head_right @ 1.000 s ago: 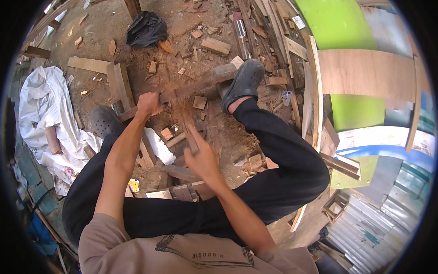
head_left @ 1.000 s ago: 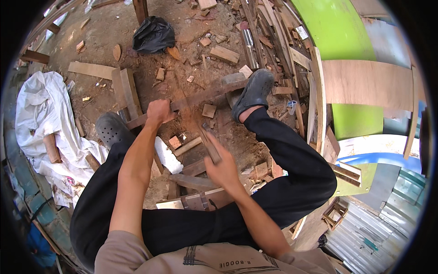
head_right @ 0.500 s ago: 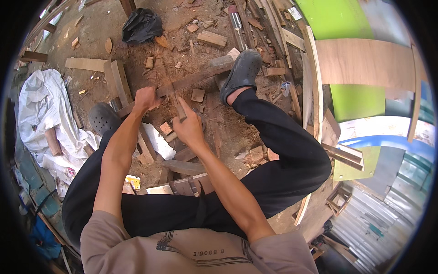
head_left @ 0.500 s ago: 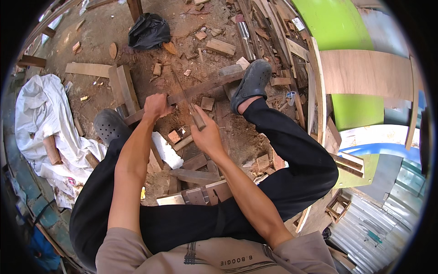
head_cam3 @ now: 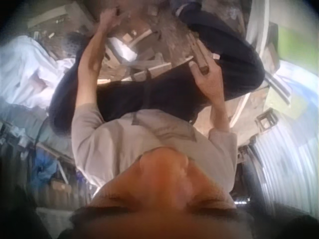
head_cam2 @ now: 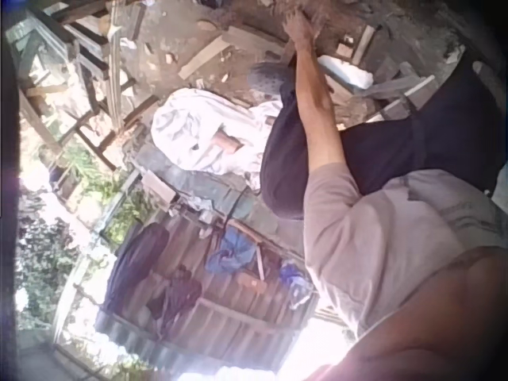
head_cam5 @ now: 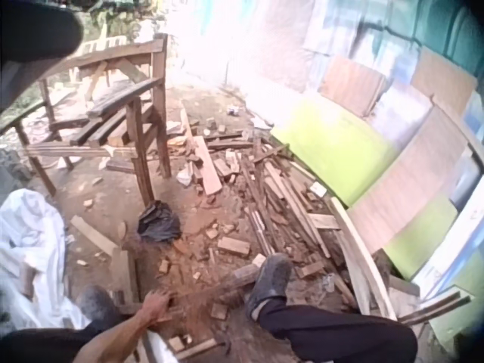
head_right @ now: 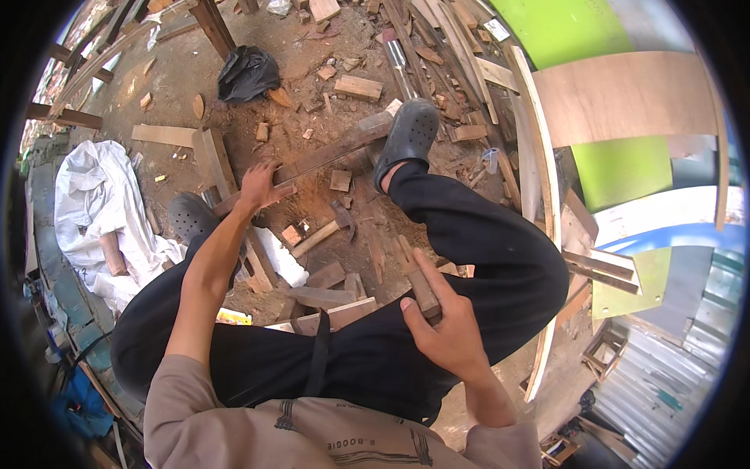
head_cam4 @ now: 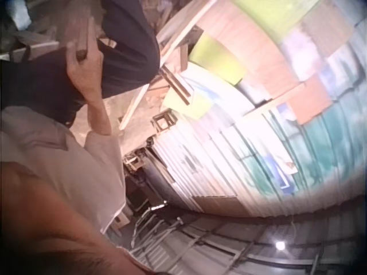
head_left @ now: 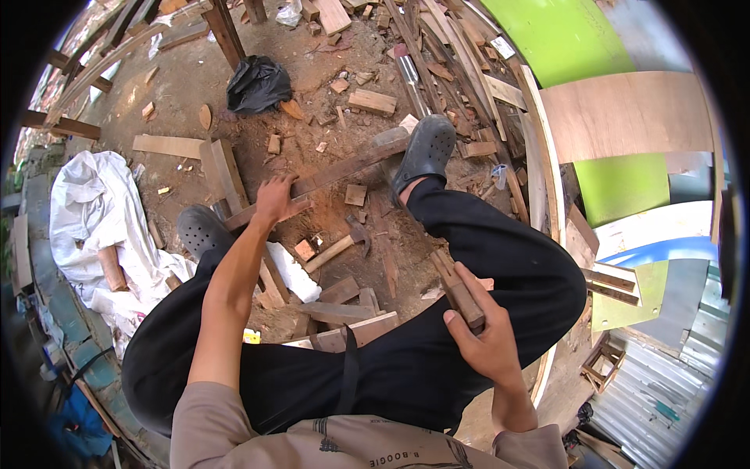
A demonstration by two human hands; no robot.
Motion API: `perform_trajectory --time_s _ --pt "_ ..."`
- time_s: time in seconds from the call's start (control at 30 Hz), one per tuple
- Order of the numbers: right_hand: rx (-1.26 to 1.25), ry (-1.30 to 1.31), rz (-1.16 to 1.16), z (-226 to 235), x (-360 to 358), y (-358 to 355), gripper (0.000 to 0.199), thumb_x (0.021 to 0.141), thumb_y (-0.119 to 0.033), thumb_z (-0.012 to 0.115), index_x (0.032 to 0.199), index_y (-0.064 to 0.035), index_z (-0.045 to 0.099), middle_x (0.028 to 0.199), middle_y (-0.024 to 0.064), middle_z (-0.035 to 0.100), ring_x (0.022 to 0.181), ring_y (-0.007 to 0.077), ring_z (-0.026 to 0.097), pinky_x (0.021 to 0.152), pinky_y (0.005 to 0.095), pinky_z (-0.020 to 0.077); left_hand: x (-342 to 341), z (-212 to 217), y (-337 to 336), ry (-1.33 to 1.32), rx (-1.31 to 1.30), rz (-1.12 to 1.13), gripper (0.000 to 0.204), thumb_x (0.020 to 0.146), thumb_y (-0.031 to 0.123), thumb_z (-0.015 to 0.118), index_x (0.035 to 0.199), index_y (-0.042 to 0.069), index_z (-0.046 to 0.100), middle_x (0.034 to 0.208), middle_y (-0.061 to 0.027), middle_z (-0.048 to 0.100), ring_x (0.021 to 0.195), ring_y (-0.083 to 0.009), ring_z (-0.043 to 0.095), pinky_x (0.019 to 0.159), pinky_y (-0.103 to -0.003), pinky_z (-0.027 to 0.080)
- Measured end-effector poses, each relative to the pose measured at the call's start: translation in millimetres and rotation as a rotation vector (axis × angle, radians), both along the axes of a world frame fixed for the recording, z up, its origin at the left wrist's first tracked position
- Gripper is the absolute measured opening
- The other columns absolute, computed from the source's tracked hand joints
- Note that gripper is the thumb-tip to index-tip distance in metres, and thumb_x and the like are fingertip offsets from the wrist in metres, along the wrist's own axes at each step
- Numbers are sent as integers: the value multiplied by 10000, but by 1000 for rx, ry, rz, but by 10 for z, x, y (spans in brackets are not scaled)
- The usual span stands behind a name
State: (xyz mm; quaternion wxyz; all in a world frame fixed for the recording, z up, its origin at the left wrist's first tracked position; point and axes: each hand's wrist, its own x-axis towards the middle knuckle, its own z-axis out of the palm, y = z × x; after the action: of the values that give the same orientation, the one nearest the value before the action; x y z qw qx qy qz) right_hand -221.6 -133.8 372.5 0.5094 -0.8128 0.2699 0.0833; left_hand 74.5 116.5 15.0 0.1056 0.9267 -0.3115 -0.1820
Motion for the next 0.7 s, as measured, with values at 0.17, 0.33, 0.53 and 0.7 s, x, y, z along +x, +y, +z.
perform_trajectory --time_s 0.17,0.33,0.53,0.7 --pt "121 -34 54 248 86 -237 767 919 -15 650 1603 -33 304 848 29 588 712 59 507 675 205 428 -342 38 -474 -193 96 -25 995 850 529 731 1607 84 263 1684 -205 167 1557 -362 170 1253 -490 198" --pt "153 -113 89 495 153 -323 773 925 9 596 1620 -50 264 974 56 659 753 62 555 705 208 461 -1173 201 -780 -29 335 -239 974 883 467 689 1631 101 183 1692 -224 150 1586 -350 89 1262 -510 162" --pt "190 -147 96 470 215 -337 754 914 -13 621 1602 -39 313 1005 91 705 794 83 601 730 210 481 -1366 -66 -420 132 -4 -247 668 850 399 712 1417 101 520 1476 -160 499 1435 -331 388 1191 -499 293" --pt "92 -133 127 499 170 -241 709 895 -37 656 1548 24 388 958 128 713 834 156 683 782 260 527 -919 87 -179 -251 -163 77 619 867 369 726 1374 86 513 1352 -139 507 1327 -337 434 1144 -504 303"
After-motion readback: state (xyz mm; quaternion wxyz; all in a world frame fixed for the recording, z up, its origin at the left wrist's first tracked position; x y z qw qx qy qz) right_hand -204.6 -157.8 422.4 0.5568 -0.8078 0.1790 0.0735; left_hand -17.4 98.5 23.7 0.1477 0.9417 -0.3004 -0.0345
